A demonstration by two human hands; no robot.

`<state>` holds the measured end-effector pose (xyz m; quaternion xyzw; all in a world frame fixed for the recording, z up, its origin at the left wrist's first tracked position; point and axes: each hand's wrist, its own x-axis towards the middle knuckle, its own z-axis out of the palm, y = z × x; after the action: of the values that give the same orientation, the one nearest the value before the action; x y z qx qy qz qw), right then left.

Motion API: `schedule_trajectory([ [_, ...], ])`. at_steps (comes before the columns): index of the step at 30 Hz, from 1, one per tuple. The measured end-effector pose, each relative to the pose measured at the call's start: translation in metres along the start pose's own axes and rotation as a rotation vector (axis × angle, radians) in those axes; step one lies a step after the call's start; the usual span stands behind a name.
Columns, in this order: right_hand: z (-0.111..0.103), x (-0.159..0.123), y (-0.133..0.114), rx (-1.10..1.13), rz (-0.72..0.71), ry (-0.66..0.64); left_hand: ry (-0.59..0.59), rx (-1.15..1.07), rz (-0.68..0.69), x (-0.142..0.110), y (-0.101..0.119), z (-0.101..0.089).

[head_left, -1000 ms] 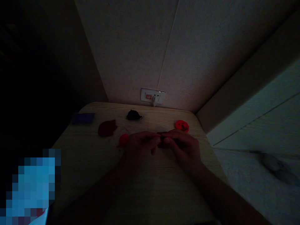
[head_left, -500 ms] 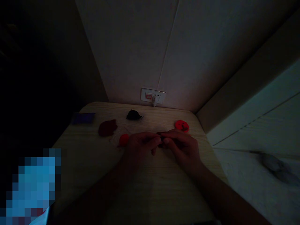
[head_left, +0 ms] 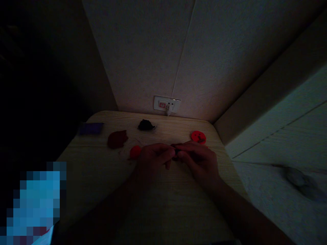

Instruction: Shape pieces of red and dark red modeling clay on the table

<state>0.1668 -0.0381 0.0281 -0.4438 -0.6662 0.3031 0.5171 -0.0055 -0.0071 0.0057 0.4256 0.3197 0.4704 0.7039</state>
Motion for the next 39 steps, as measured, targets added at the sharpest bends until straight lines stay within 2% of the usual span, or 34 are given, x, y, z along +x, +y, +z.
schedule_trajectory([
  [18, -0.0004, -0.0004, -0.0010, -0.011, 0.006, -0.006, -0.020, 0.021, -0.007, 0.0000, 0.0007, -0.0005],
  [23, -0.0006, 0.0008, -0.0021, -0.015, -0.020, -0.008, 0.017, -0.006, -0.012, -0.0001, 0.0004, 0.0008],
  [39, 0.0008, 0.0001, -0.0026, 0.019, 0.033, 0.018, 0.033, -0.016, 0.005, -0.0016, 0.0045, 0.0038],
])
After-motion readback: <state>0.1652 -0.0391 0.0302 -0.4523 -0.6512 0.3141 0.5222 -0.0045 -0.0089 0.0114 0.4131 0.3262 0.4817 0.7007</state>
